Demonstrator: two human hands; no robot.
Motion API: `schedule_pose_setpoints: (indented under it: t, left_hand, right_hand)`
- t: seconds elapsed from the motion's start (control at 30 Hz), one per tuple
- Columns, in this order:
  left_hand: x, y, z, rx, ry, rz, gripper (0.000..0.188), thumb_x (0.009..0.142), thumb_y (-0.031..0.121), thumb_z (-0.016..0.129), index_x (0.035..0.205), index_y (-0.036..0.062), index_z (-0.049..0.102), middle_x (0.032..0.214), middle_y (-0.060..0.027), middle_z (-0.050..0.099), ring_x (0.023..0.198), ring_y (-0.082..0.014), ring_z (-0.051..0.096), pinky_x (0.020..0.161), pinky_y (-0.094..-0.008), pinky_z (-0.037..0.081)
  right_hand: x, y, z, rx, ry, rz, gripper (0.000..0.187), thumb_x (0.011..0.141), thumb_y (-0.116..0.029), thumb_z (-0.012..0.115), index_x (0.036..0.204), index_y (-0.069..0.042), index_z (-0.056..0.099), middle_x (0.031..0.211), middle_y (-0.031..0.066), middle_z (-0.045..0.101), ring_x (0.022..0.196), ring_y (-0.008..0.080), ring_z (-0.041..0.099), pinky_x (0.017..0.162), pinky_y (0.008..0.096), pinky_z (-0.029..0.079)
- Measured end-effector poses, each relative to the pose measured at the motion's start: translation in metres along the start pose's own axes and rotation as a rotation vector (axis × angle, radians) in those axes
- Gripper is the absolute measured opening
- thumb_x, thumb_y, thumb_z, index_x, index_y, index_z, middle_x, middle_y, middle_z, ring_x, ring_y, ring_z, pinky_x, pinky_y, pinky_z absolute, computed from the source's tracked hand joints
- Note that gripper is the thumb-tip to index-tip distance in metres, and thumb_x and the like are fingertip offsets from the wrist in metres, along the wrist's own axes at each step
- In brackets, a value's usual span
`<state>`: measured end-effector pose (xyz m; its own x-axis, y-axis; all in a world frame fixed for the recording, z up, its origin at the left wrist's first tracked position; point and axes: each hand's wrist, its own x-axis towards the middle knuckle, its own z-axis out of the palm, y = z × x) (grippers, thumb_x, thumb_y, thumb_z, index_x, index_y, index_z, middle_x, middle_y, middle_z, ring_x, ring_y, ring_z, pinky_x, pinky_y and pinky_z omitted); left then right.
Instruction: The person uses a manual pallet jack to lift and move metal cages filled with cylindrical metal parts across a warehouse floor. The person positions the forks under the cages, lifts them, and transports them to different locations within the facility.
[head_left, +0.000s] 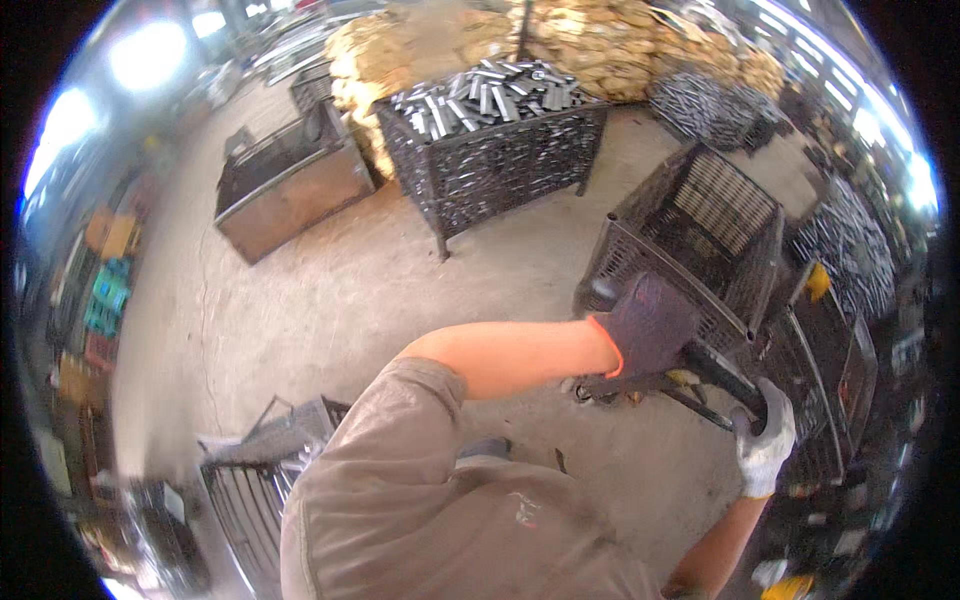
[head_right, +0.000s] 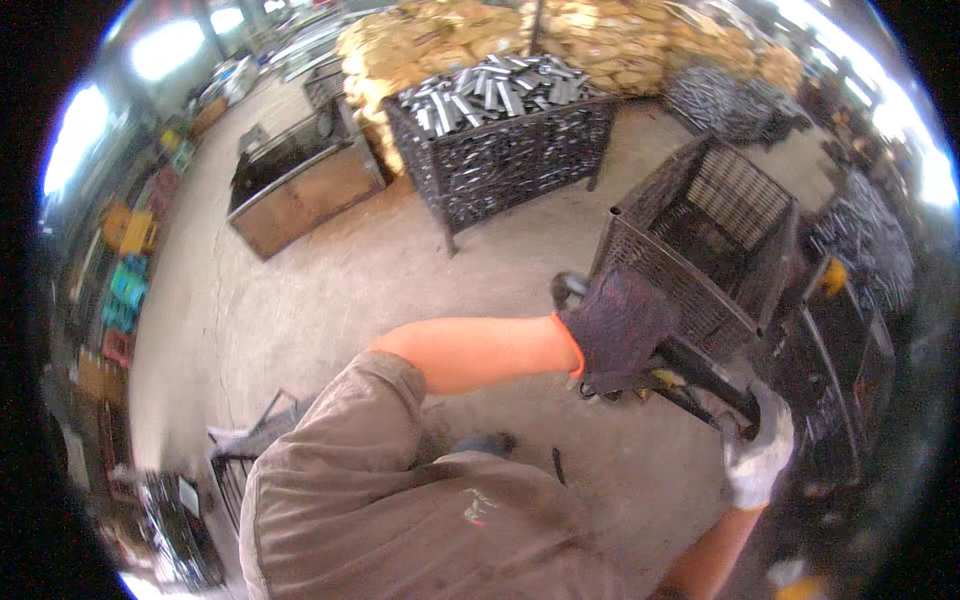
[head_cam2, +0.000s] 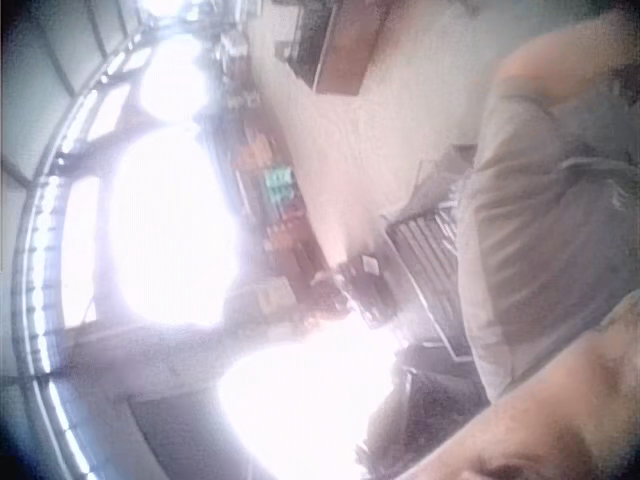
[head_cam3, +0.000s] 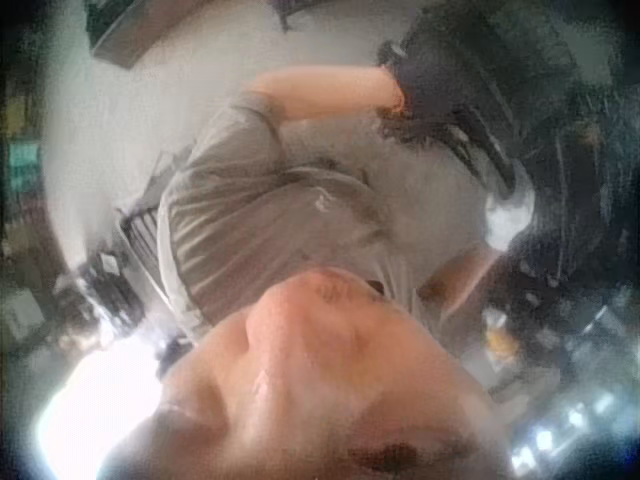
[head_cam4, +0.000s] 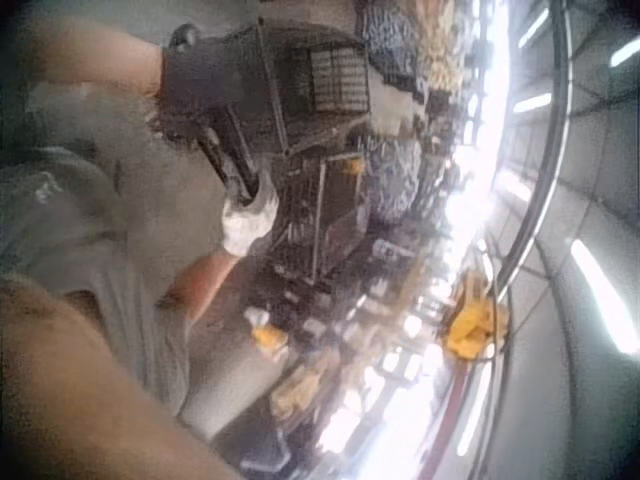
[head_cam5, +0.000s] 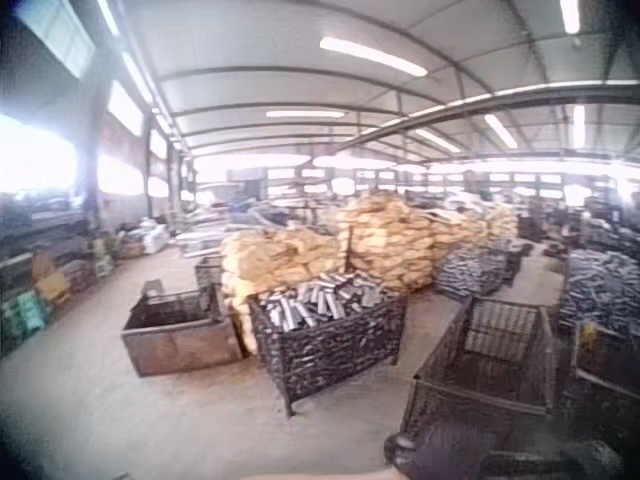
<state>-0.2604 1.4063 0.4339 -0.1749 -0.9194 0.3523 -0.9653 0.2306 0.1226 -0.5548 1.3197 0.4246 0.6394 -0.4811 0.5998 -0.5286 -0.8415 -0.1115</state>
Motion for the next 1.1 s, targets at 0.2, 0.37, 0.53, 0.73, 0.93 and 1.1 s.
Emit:
schedule_pose_setpoints:
  t: [0.2,0.37,0.53,0.73,0.93,1.1]
  left_hand:
    - [0.023,0.022,0.032,0.228,0.258,-0.213,0.054,0.069,0.037,0.074,0.115,0.0103,0.067,0.113,-0.016,0.063,0.106,-0.036,0.061,0.096,-0.0543,0.045]
    - [0.016,0.016,0.038,0.265,0.564,-0.309,0.07,0.076,0.039,0.07,0.139,0.011,0.056,0.132,-0.0192,0.054,0.129,-0.0397,0.047,0.113,-0.0591,0.032]
    - [-0.004,0.011,0.049,0.068,0.58,-0.135,0.069,0.08,0.043,0.067,0.139,0.0091,0.056,0.141,-0.0235,0.051,0.135,-0.0462,0.042,0.116,-0.0619,0.027]
    - [-0.004,-0.013,0.066,-0.238,0.701,0.122,0.086,0.067,0.048,0.071,0.139,0.004,0.055,0.141,-0.0281,0.05,0.135,-0.0467,0.044,0.118,-0.0638,0.024]
    - [-0.014,-0.085,0.036,-0.176,0.694,0.178,0.093,0.053,0.046,0.076,0.133,0.0015,0.058,0.132,-0.0223,0.054,0.128,-0.0428,0.048,0.113,-0.0596,0.031]
    - [-0.09,-0.169,0.049,-0.422,0.617,0.188,0.073,0.062,0.041,0.075,0.125,0.0074,0.065,0.127,-0.022,0.061,0.117,-0.0425,0.059,0.097,-0.0534,0.048]
  right_hand:
    - [0.034,0.074,0.015,-0.118,-0.049,0.001,0.042,0.079,-0.024,0.08,0.114,-0.003,0.07,0.109,0.0188,0.073,0.1,0.0367,0.071,0.086,0.0423,0.055]
    - [0.085,0.145,0.062,-0.169,-0.169,0.095,0.051,0.077,-0.03,0.084,0.122,-0.011,0.067,0.114,0.0157,0.07,0.107,0.0354,0.065,0.093,0.0418,0.052]
    - [0.096,0.191,0.067,0.012,-0.458,0.176,0.051,0.076,-0.012,0.079,0.125,-0.004,0.068,0.124,0.0205,0.068,0.116,0.0352,0.064,0.102,0.0423,0.048]
    - [0.099,0.169,0.048,-0.446,-0.386,0.23,0.046,0.079,-0.014,0.078,0.12,0.002,0.066,0.118,0.0213,0.067,0.11,0.0351,0.064,0.099,0.0445,0.049]
    - [0.121,0.068,0.066,-0.395,-0.346,0.2,0.041,0.08,-0.015,0.077,0.117,0.001,0.067,0.112,0.0196,0.067,0.103,0.0342,0.064,0.093,0.0444,0.049]
    - [0.159,-0.003,0.098,-0.457,-0.362,0.321,0.038,0.081,-0.016,0.077,0.114,0.0,0.068,0.107,0.0182,0.067,0.097,0.0334,0.064,0.088,0.0442,0.05]
